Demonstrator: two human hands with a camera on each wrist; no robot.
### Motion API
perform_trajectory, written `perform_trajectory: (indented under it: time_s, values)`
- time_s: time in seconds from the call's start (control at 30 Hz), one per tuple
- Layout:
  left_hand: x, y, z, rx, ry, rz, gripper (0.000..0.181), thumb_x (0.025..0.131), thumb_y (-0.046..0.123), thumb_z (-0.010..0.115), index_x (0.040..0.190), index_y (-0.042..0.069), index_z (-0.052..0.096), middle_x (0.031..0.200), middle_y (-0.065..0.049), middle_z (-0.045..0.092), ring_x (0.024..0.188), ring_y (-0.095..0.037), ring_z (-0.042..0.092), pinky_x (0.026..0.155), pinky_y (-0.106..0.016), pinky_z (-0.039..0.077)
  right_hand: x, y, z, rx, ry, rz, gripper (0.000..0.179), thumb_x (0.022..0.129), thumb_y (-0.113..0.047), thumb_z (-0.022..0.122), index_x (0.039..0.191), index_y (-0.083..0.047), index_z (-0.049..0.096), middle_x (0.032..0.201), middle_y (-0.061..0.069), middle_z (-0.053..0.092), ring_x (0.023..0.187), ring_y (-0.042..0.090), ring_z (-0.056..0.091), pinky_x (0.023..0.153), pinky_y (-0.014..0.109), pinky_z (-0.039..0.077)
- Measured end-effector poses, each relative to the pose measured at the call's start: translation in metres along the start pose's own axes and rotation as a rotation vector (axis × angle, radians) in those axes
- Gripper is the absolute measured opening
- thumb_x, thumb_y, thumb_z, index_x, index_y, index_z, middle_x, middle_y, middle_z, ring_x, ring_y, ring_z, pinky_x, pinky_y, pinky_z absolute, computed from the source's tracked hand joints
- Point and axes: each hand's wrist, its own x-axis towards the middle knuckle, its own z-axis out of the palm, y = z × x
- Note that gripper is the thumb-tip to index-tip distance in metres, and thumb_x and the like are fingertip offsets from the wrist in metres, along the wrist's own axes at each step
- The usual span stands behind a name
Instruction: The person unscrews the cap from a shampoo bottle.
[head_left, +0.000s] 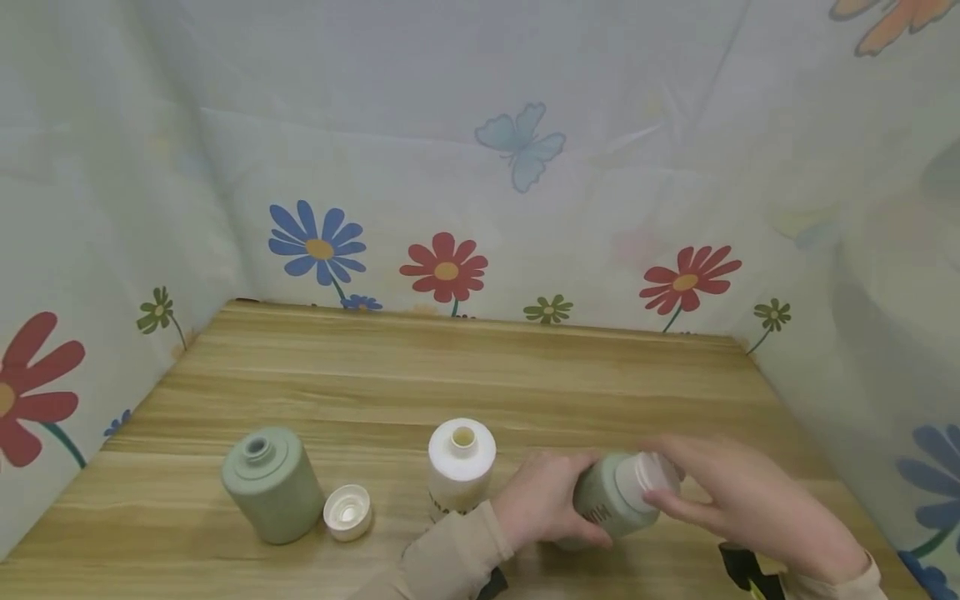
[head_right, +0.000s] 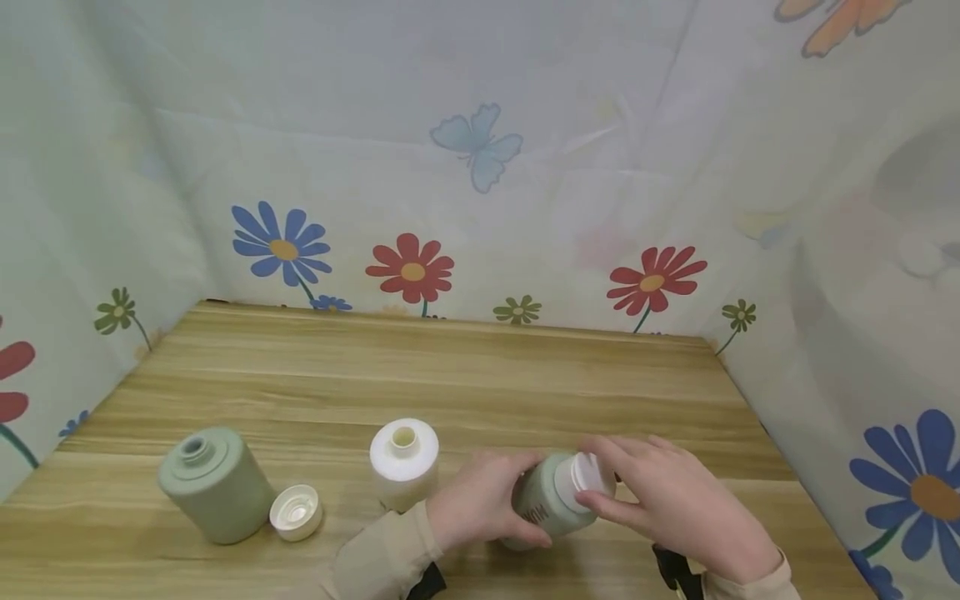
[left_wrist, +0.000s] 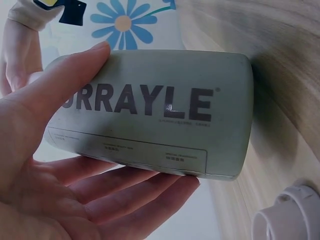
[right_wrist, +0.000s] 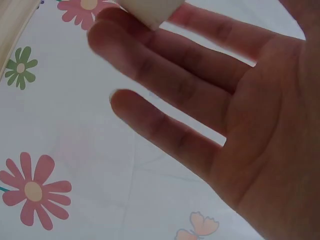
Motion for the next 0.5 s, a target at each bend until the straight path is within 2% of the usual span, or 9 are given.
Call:
perform_trajectory:
  time_s: [0.13, 0.3, 0.4, 0.5]
  values:
    - [-0.0002, 0.0003, 0.0009, 0.012, 0.001, 0.003, 0.066, 0.062, 0.039, 0.089, 0.118, 0.018, 0.062, 0.099, 0.006, 0.072, 0.083, 0.0, 0.062, 0.073, -0.013, 0.047, -0.004, 0.0025, 0.0026, 0.0, 0.04, -0.079, 0.046, 0.086, -0.05, 0.067, 0.124, -0.025, 0.059, 0.112, -0.016, 0.065, 0.091, 0.0, 0.061, 0.072, 0.026, 0.055]
    - [0.0001, 0.0003, 0.0009, 0.0, -0.007, 0.006, 0.065, 0.062, 0.037, 0.089, 0.118, 0.017, 0.062, 0.099, 0.006, 0.072, 0.083, 0.001, 0.061, 0.073, -0.012, 0.047, -0.0085, 0.006, 0.0057, -0.006, 0.12, -0.225, 0.054, 0.08, -0.032, 0.078, 0.129, -0.027, 0.056, 0.12, -0.013, 0.062, 0.1, 0.007, 0.063, 0.075, 0.026, 0.055]
    - [-0.0002, 0.0002, 0.0009, -0.012, -0.017, 0.0, 0.065, 0.063, 0.036, 0.089, 0.119, 0.017, 0.061, 0.1, 0.006, 0.072, 0.083, 0.001, 0.061, 0.073, -0.012, 0.047, -0.0097, 0.0073, 0.0078, 0.006, 0.13, -0.277, 0.056, 0.082, -0.029, 0.077, 0.133, -0.028, 0.053, 0.124, -0.01, 0.06, 0.103, 0.009, 0.062, 0.074, 0.023, 0.054]
    - [-0.0002, 0.0001, 0.0006, -0.015, -0.019, 0.002, 0.064, 0.063, 0.036, 0.089, 0.118, 0.017, 0.061, 0.101, 0.006, 0.072, 0.084, 0.001, 0.062, 0.074, -0.012, 0.047, -0.0101, 0.0081, 0.0084, 0.01, 0.13, -0.3, 0.049, 0.09, -0.037, 0.067, 0.135, -0.029, 0.051, 0.126, -0.009, 0.058, 0.104, 0.011, 0.061, 0.073, 0.023, 0.054]
